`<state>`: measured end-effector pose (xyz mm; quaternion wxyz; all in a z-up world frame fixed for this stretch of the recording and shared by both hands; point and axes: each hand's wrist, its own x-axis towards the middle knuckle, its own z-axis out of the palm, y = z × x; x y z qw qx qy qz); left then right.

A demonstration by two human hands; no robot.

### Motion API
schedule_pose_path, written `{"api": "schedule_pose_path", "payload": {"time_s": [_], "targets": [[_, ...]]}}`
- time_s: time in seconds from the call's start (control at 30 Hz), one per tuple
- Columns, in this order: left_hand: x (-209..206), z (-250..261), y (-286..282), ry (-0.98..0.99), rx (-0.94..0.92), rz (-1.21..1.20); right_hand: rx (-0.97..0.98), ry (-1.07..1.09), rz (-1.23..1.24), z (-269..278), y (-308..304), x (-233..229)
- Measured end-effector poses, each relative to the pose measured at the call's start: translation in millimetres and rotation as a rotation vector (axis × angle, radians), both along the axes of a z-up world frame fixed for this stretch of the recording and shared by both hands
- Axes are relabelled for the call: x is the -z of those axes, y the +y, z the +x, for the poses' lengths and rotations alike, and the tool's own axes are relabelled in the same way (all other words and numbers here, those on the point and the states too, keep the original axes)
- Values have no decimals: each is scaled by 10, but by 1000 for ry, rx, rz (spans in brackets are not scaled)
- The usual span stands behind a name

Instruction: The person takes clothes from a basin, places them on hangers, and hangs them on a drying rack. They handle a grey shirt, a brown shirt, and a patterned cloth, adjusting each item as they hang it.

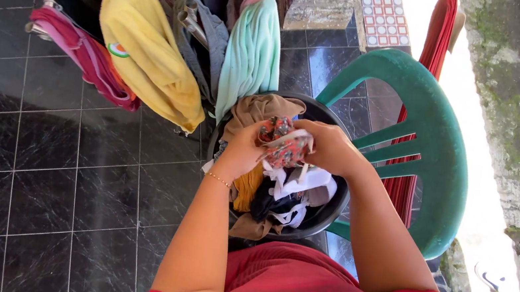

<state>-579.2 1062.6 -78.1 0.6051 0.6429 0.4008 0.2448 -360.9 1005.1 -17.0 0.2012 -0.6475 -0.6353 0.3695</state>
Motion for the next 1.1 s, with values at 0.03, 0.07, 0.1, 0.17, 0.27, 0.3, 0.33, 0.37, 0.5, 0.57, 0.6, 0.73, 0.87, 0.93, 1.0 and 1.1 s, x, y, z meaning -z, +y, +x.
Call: {"api": "schedule_pose_path", "payload": {"time_s": [0.03, 0.07, 0.1, 0.17, 0.27, 0.3, 0.33, 0.37, 0.5, 0.57, 0.6, 0.73, 0.87, 0.93, 1.0, 1.1], "targets": [[-164, -72, 13, -4, 22, 62, -57, -136, -17, -29, 12, -71], [-183, -140, 23, -6, 18, 68, -61, -138, -11, 85, -8, 158], [-200, -208, 39, -38, -173, -62, -79, -245, -75, 201, -18, 389], [-35, -343, 83, -70, -367, -189, -99, -350, -132, 373, -78, 838], [343, -444, 170, 128, -237, 94, 96, -417, -13, 569, -25, 1147], [376, -463, 115, 178, -86, 116, 255, -403, 44, 595, 27, 1060], [421, -495, 26, 230, 66, 132, 411, -385, 96, 605, 48, 991], [346, -540, -123, 232, 57, 132, 402, -383, 98, 459, 51, 682], [996, -582, -363, 508, 451, 139, 634, 411, 372, 161, 126, -285], [1284, -611, -359, 632, 521, 101, 586, 596, 445, 127, 131, -618], [1161, -672, -383, 693, 545, 121, 560, 600, 532, 98, 116, -782], [737, -666, -328, 819, 526, -168, 496, 634, 879, -146, -12, -1586], [797, -656, -316, 756, 509, -208, 315, 583, 1089, -223, -196, -2085], [1044, -656, -284, 789, 542, 33, 281, 600, 1102, -106, -249, -2136], [534, -679, -293, 659, 433, 2, 306, 585, 1086, -94, -316, -2144], [-189, -604, -242, 426, 279, -24, 284, 635, 1080, -272, -297, -2201]]}}
